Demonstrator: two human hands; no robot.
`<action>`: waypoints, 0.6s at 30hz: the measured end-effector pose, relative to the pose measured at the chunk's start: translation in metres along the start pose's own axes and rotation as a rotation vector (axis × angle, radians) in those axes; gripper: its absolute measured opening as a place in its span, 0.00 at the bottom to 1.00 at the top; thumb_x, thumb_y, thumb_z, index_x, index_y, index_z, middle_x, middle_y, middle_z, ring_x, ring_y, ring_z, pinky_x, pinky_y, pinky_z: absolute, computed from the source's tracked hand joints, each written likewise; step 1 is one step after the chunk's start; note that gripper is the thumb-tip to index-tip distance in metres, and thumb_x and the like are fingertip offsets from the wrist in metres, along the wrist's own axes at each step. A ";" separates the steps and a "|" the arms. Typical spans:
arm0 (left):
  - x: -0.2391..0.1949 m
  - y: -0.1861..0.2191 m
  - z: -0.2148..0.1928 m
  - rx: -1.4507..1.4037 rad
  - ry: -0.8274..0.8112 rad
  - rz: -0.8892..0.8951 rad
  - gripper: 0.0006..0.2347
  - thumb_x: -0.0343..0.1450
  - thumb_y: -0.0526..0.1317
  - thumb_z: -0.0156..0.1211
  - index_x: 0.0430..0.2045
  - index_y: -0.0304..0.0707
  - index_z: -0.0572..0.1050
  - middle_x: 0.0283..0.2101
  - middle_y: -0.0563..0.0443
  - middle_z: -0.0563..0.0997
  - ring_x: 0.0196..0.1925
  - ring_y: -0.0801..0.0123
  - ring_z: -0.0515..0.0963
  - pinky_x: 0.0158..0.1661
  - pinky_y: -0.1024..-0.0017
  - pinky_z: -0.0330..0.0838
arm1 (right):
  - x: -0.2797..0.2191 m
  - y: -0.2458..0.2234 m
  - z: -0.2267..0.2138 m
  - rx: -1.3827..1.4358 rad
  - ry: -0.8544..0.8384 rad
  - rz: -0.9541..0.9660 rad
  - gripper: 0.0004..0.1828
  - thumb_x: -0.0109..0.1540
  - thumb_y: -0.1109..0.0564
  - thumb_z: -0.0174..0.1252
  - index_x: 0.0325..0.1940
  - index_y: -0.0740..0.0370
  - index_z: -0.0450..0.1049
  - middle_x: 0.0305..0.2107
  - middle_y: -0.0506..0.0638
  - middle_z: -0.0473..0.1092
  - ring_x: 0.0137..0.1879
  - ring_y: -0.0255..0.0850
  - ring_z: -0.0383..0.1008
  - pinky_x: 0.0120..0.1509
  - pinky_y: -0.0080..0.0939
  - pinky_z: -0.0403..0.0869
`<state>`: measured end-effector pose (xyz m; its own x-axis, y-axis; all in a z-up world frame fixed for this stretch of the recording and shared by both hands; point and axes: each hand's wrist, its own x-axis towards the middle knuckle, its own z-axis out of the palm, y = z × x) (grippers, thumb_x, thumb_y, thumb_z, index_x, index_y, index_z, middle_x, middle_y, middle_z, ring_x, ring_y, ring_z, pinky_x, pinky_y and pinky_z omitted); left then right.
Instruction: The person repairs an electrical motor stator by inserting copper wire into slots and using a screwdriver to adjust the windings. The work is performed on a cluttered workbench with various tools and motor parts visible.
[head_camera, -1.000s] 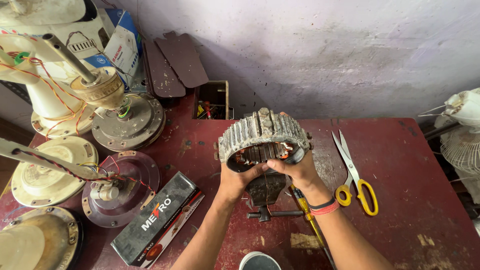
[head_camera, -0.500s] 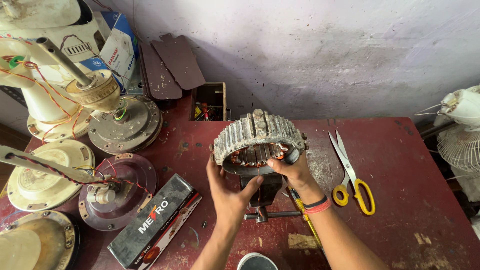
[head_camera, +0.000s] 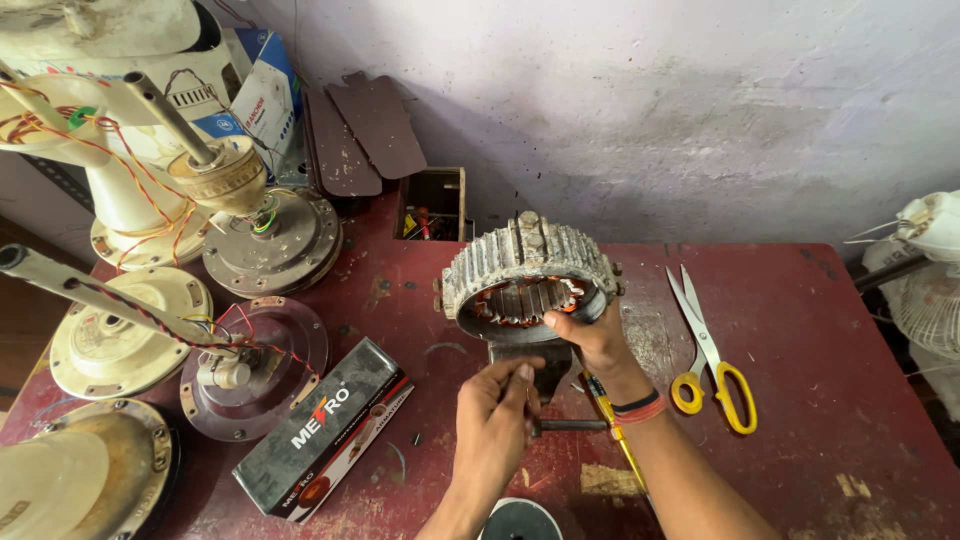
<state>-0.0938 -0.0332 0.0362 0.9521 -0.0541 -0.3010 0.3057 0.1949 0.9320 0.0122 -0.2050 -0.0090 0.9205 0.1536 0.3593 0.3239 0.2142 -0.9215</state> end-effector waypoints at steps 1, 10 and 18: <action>-0.002 0.000 0.002 -0.018 -0.034 0.014 0.12 0.76 0.39 0.52 0.43 0.29 0.80 0.20 0.53 0.73 0.18 0.73 0.67 0.19 0.75 0.61 | 0.001 0.000 0.000 -0.008 0.004 -0.009 0.28 0.53 0.58 0.67 0.57 0.66 0.73 0.46 0.51 0.75 0.53 0.42 0.74 0.61 0.45 0.73; -0.005 0.027 -0.002 -0.358 0.022 -0.274 0.21 0.78 0.49 0.37 0.40 0.29 0.77 0.19 0.50 0.76 0.17 0.70 0.71 0.17 0.73 0.63 | -0.002 -0.008 0.005 -0.008 0.031 0.025 0.29 0.53 0.59 0.67 0.59 0.65 0.72 0.48 0.51 0.75 0.55 0.43 0.74 0.64 0.45 0.72; -0.011 0.001 0.004 -0.095 -0.022 -0.056 0.14 0.76 0.41 0.49 0.44 0.31 0.80 0.15 0.57 0.69 0.14 0.78 0.61 0.16 0.76 0.53 | 0.000 -0.001 0.001 -0.033 0.034 -0.012 0.29 0.52 0.59 0.67 0.57 0.64 0.72 0.46 0.51 0.75 0.52 0.44 0.74 0.62 0.46 0.73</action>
<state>-0.1041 -0.0367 0.0413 0.9338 -0.0887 -0.3467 0.3574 0.2826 0.8902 0.0115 -0.2048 -0.0079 0.9234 0.1179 0.3653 0.3413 0.1833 -0.9219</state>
